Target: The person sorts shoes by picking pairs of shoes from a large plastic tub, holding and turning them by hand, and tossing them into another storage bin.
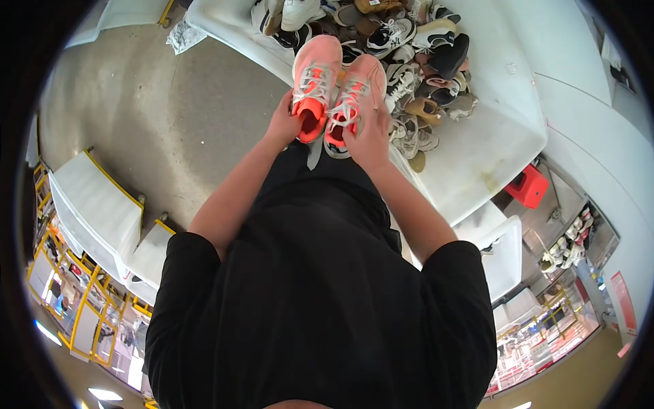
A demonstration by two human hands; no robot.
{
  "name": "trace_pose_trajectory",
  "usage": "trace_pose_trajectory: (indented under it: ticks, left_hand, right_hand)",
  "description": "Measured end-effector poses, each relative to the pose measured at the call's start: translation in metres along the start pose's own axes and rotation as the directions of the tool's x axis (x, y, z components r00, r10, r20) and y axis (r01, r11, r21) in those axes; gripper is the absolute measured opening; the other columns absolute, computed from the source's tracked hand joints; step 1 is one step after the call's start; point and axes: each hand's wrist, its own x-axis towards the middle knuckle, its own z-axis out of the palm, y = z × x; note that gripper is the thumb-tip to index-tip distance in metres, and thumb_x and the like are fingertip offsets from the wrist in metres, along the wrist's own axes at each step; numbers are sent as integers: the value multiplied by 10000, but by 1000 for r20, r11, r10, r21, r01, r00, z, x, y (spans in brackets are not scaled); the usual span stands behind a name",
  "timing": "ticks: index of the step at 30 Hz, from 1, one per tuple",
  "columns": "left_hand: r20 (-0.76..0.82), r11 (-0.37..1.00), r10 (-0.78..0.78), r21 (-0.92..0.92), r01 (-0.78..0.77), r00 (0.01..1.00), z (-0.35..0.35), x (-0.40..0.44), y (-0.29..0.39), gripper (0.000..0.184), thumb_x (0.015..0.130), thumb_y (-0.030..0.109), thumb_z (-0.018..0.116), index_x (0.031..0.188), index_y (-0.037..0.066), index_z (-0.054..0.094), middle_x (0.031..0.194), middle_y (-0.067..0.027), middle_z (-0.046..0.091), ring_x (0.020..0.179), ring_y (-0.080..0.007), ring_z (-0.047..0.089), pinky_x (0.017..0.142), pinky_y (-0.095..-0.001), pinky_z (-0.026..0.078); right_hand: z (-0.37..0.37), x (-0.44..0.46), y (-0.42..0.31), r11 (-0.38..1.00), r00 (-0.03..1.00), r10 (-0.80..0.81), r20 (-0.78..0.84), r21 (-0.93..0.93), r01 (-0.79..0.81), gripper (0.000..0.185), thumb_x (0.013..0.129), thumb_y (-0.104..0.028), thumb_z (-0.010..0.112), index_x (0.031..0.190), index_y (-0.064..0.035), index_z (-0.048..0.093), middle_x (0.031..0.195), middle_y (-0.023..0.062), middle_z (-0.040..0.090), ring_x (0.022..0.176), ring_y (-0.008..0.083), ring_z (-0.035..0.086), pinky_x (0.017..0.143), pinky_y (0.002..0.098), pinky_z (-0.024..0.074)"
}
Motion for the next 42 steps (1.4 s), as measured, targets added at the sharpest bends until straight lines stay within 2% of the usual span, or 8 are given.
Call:
trace_pose_trajectory:
  ticks: [5, 8, 11, 14, 17, 26, 35, 42]
  left_hand:
    - [82, 933, -145, -320, 163, 986, -23, -14, 29, 463, 1028, 134, 559, 1473, 16, 509, 1359, -123, 660, 1224, -225, 653, 1041, -359, 512]
    - [165, 769, -222, -576, 277, 961, -53, -32, 42, 375, 1075, 234, 521, 1405, 61, 558, 1298, -77, 668, 1146, -177, 667, 976, -364, 541]
    - [134, 718, -82, -680, 152, 988, -86, -58, 48, 412, 1069, 253, 539, 1436, 65, 537, 1323, -69, 653, 1154, -180, 665, 979, -361, 542]
    - [23, 759, 11, -651, 7, 1000, -119, -99, 78, 468, 1069, 281, 553, 1469, 42, 509, 1342, -79, 640, 1169, -185, 657, 982, -363, 544]
    - [-87, 789, 32, -610, -79, 996, -149, -143, 108, 462, 1058, 229, 557, 1457, 0, 515, 1333, -101, 651, 1177, -189, 650, 1006, -368, 533]
    - [-293, 763, 486, -316, -563, 823, -202, -209, 137, 544, 948, 129, 730, 1435, 0, 523, 1343, -123, 651, 1203, -205, 649, 1020, -374, 533]
    - [-450, 692, 354, -465, -553, 820, -216, -234, 117, 685, 969, -42, 578, 1583, 43, 288, 1488, -158, 513, 1322, -254, 579, 1070, -416, 519]
    - [-637, 602, 538, -166, -781, 551, -230, -254, 96, 776, 928, -32, 654, 1548, 52, 195, 1496, -140, 421, 1379, -229, 483, 1142, -412, 429]
  right_hand:
    - [40, -35, 42, 650, 881, 399, 254, 599, -467, 653, 879, -59, 714, 1478, -18, 458, 1359, 182, 594, 1259, 300, 605, 1067, 445, 489]
    - [17, -32, 55, 6, 664, 454, 594, 743, -669, 455, 960, 28, 552, 1409, -34, 513, 1201, 63, 679, 1150, 198, 659, 1072, 363, 486]
    - [-1, -31, 78, 268, 824, 178, 538, 779, -567, 395, 947, 68, 592, 1321, -55, 626, 1261, 69, 659, 1233, 193, 628, 1050, 350, 495]
    - [-45, -2, 37, 874, 952, -192, 239, 483, 55, 526, 941, 57, 641, 1449, -49, 556, 1462, 119, 564, 1323, 214, 575, 1112, 370, 468]
    - [-96, 32, -68, 241, 928, 126, 350, 897, -371, 684, 960, 15, 657, 1588, -93, 408, 1546, 114, 498, 1361, 224, 552, 1112, 379, 487]
    - [-128, 69, -189, 433, 984, -178, 28, 900, 53, 937, 855, -42, 817, 1633, -48, 294, 1549, 118, 506, 1378, 232, 547, 1124, 397, 496]
    - [-85, 53, -259, 756, 890, -420, -179, 474, 452, 1096, 780, -325, 938, 1579, 65, 299, 1525, 254, 498, 1407, 342, 528, 1161, 430, 416]
    - [-51, 38, -337, 778, 881, -456, -127, 423, 464, 1215, 748, -459, 905, 1617, 36, 215, 1533, 270, 429, 1426, 409, 447, 1171, 482, 392]
